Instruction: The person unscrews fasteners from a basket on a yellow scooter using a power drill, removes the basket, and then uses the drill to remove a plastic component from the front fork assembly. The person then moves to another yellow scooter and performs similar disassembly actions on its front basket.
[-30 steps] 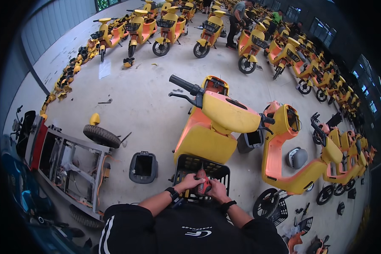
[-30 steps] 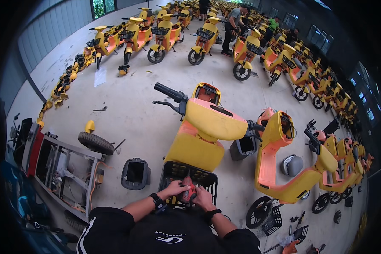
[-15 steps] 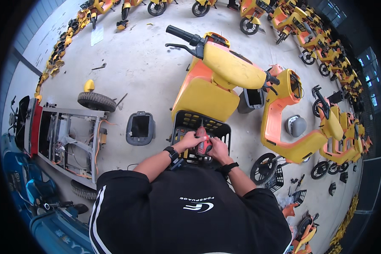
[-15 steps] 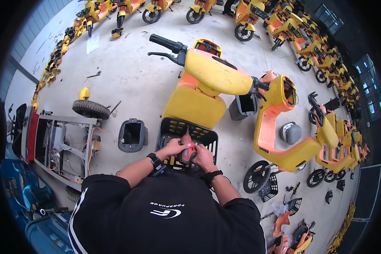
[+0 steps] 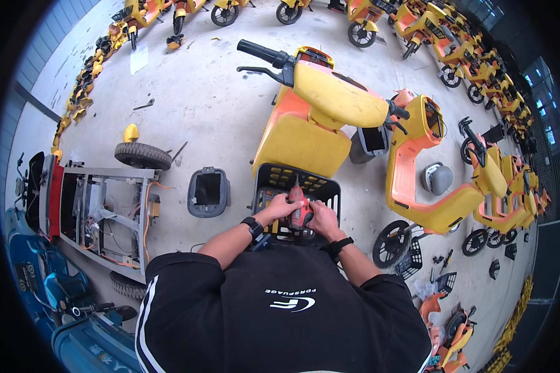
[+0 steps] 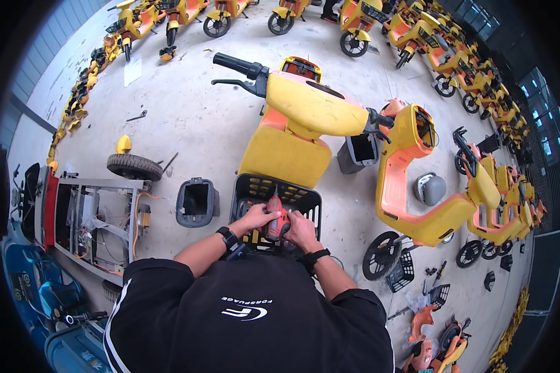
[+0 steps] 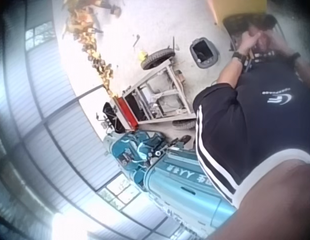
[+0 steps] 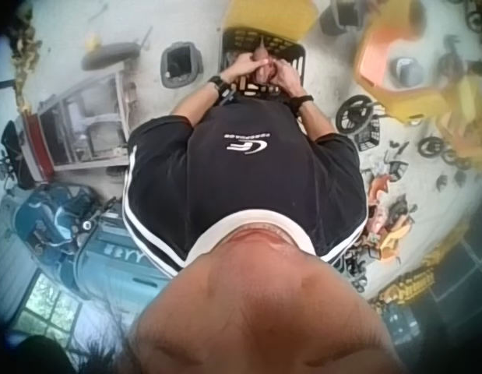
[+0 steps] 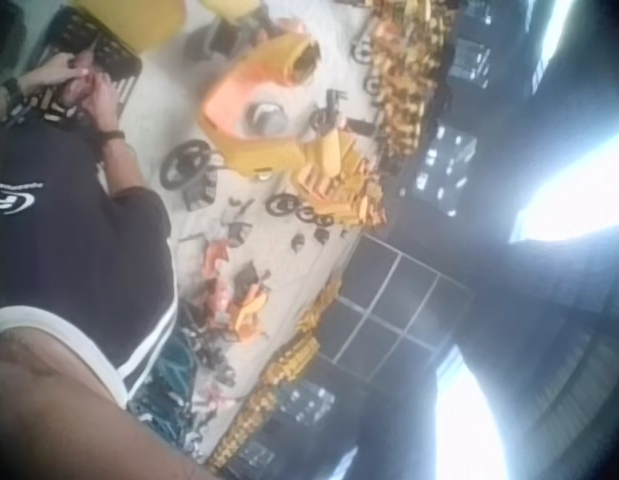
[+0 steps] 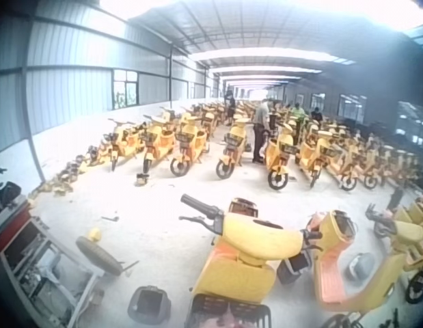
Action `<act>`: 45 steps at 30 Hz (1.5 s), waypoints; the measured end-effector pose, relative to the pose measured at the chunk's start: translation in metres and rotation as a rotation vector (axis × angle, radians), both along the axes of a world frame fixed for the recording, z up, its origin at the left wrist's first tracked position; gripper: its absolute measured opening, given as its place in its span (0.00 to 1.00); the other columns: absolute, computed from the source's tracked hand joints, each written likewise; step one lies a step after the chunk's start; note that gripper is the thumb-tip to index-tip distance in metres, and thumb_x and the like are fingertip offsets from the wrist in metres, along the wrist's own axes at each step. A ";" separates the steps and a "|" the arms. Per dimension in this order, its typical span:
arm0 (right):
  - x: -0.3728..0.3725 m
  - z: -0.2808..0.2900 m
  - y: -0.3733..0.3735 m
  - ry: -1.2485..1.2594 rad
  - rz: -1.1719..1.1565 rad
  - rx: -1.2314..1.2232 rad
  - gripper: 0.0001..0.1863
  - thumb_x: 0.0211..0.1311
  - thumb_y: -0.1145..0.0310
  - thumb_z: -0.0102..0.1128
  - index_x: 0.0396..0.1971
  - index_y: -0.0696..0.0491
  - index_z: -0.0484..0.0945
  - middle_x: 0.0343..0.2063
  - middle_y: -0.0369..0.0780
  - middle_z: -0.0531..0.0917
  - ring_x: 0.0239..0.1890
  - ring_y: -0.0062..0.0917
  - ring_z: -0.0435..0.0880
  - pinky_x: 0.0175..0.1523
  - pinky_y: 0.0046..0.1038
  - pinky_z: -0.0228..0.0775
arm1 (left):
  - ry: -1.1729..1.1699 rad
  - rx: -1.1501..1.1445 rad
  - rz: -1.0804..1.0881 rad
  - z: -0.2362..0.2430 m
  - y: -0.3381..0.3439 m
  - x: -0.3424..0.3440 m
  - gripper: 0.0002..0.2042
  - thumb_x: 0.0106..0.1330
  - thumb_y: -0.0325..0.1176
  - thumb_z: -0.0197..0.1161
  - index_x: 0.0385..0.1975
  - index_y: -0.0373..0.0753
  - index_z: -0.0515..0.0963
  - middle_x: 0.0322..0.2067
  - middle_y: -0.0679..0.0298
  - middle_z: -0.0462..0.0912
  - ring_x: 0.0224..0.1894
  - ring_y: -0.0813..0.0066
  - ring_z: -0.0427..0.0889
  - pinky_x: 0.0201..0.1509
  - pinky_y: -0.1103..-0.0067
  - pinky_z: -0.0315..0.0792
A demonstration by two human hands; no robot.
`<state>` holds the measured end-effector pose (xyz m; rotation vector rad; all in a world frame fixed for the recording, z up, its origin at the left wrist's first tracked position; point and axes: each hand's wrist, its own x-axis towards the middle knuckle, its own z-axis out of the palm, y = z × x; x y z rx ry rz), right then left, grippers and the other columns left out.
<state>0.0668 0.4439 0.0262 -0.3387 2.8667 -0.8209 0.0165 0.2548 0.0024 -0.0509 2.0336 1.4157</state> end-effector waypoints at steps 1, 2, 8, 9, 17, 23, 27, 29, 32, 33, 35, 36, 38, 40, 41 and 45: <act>0.000 0.000 0.000 0.002 -0.002 -0.003 0.26 0.42 0.66 0.64 0.46 0.53 0.77 0.36 0.44 0.79 0.36 0.44 0.81 0.41 0.40 0.75 | -0.019 0.020 0.014 0.002 0.000 0.000 0.25 0.60 0.50 0.65 0.42 0.30 0.76 0.26 0.60 0.80 0.18 0.78 0.77 0.18 0.82 0.69; -0.001 -0.001 0.000 0.001 -0.002 -0.002 0.26 0.42 0.66 0.64 0.46 0.53 0.77 0.36 0.44 0.79 0.36 0.44 0.81 0.41 0.40 0.75 | -0.039 0.040 0.028 0.005 0.000 0.001 0.25 0.60 0.50 0.65 0.42 0.30 0.76 0.26 0.60 0.80 0.18 0.78 0.77 0.18 0.82 0.69; -0.002 -0.001 0.000 -0.025 -0.014 0.000 0.26 0.41 0.61 0.67 0.45 0.53 0.78 0.36 0.42 0.79 0.38 0.41 0.80 0.43 0.38 0.74 | -0.034 0.030 0.033 0.003 0.000 0.000 0.26 0.60 0.50 0.66 0.43 0.30 0.76 0.27 0.60 0.81 0.19 0.78 0.78 0.18 0.82 0.70; -0.002 -0.001 0.000 -0.023 -0.019 -0.009 0.26 0.41 0.61 0.67 0.44 0.53 0.78 0.35 0.42 0.79 0.38 0.42 0.80 0.42 0.38 0.74 | -0.035 0.031 0.032 0.003 0.001 0.001 0.26 0.60 0.50 0.66 0.43 0.30 0.76 0.27 0.60 0.81 0.19 0.78 0.78 0.18 0.82 0.70; 0.001 0.003 -0.005 -0.061 -0.030 0.021 0.26 0.40 0.59 0.68 0.44 0.53 0.78 0.34 0.43 0.78 0.36 0.42 0.81 0.41 0.39 0.75 | 0.052 0.034 0.044 -0.013 -0.003 0.003 0.26 0.59 0.50 0.66 0.43 0.30 0.76 0.29 0.59 0.82 0.21 0.77 0.79 0.20 0.82 0.72; 0.002 0.000 -0.005 -0.054 -0.055 0.001 0.26 0.41 0.58 0.68 0.43 0.53 0.78 0.34 0.43 0.78 0.37 0.42 0.81 0.41 0.40 0.74 | 0.071 -0.009 0.014 -0.011 -0.002 0.000 0.27 0.58 0.51 0.67 0.42 0.29 0.77 0.28 0.58 0.82 0.23 0.76 0.81 0.21 0.80 0.73; -0.002 -0.003 -0.011 -0.082 -0.050 -0.068 0.24 0.41 0.58 0.68 0.40 0.54 0.79 0.34 0.44 0.79 0.38 0.42 0.80 0.42 0.39 0.74 | 0.108 -0.134 -0.019 0.004 -0.001 -0.008 0.28 0.55 0.52 0.69 0.40 0.28 0.78 0.28 0.56 0.83 0.23 0.74 0.82 0.23 0.79 0.74; -0.004 -0.005 -0.010 -0.097 -0.047 -0.079 0.23 0.41 0.58 0.68 0.39 0.55 0.79 0.35 0.44 0.80 0.39 0.43 0.80 0.43 0.39 0.73 | 0.063 -0.161 -0.043 0.012 -0.001 -0.012 0.28 0.54 0.52 0.69 0.38 0.27 0.79 0.28 0.54 0.83 0.24 0.73 0.83 0.24 0.78 0.76; -0.008 -0.002 -0.011 -0.127 -0.068 -0.057 0.24 0.41 0.55 0.69 0.36 0.55 0.78 0.34 0.46 0.79 0.39 0.43 0.80 0.44 0.40 0.72 | 0.055 -0.139 -0.014 0.019 -0.001 -0.014 0.27 0.53 0.51 0.70 0.36 0.27 0.80 0.28 0.54 0.83 0.23 0.72 0.83 0.24 0.78 0.76; -0.008 -0.003 -0.010 -0.136 -0.065 -0.060 0.24 0.41 0.55 0.69 0.36 0.55 0.78 0.34 0.46 0.79 0.39 0.43 0.80 0.44 0.40 0.72 | 0.048 -0.111 0.017 0.019 0.000 -0.013 0.27 0.53 0.51 0.70 0.35 0.27 0.80 0.28 0.54 0.83 0.24 0.72 0.83 0.24 0.77 0.77; -0.011 -0.002 -0.007 -0.132 -0.072 -0.058 0.23 0.41 0.55 0.69 0.36 0.55 0.78 0.34 0.46 0.79 0.40 0.43 0.80 0.45 0.40 0.72 | 0.046 -0.105 0.006 0.021 0.001 -0.016 0.27 0.53 0.51 0.70 0.36 0.27 0.80 0.28 0.54 0.84 0.25 0.72 0.83 0.25 0.77 0.77; -0.011 -0.001 -0.009 -0.125 -0.081 -0.068 0.23 0.42 0.55 0.69 0.36 0.54 0.78 0.34 0.46 0.79 0.40 0.44 0.80 0.44 0.40 0.73 | 0.041 -0.101 0.002 0.024 0.001 -0.017 0.27 0.53 0.51 0.70 0.36 0.27 0.80 0.28 0.54 0.84 0.25 0.72 0.84 0.25 0.77 0.77; -0.007 0.000 -0.010 -0.118 -0.117 -0.034 0.23 0.42 0.56 0.68 0.38 0.53 0.78 0.36 0.46 0.79 0.40 0.45 0.80 0.43 0.42 0.74 | 0.039 -0.071 0.018 0.030 0.004 -0.015 0.28 0.52 0.52 0.71 0.36 0.27 0.80 0.29 0.53 0.84 0.28 0.71 0.84 0.30 0.76 0.77; -0.005 -0.018 -0.010 -0.110 -0.078 -0.009 0.26 0.43 0.58 0.68 0.43 0.52 0.75 0.39 0.46 0.78 0.39 0.46 0.80 0.42 0.43 0.75 | 0.050 -0.034 0.052 0.008 0.000 -0.010 0.29 0.50 0.53 0.72 0.35 0.28 0.80 0.30 0.53 0.84 0.30 0.70 0.84 0.33 0.75 0.77; -0.002 -0.022 -0.012 -0.105 -0.079 0.010 0.25 0.43 0.60 0.67 0.43 0.52 0.75 0.39 0.47 0.78 0.39 0.46 0.81 0.43 0.42 0.75 | 0.058 -0.034 0.064 -0.005 -0.003 -0.007 0.29 0.50 0.53 0.72 0.36 0.28 0.80 0.31 0.53 0.84 0.30 0.71 0.84 0.34 0.75 0.77; 0.004 -0.016 -0.009 -0.125 -0.039 -0.014 0.21 0.44 0.60 0.66 0.38 0.55 0.76 0.40 0.47 0.79 0.41 0.44 0.81 0.43 0.41 0.75 | -0.117 0.062 0.044 0.010 -0.006 0.002 0.28 0.55 0.48 0.71 0.46 0.28 0.76 0.36 0.55 0.83 0.32 0.72 0.83 0.30 0.77 0.79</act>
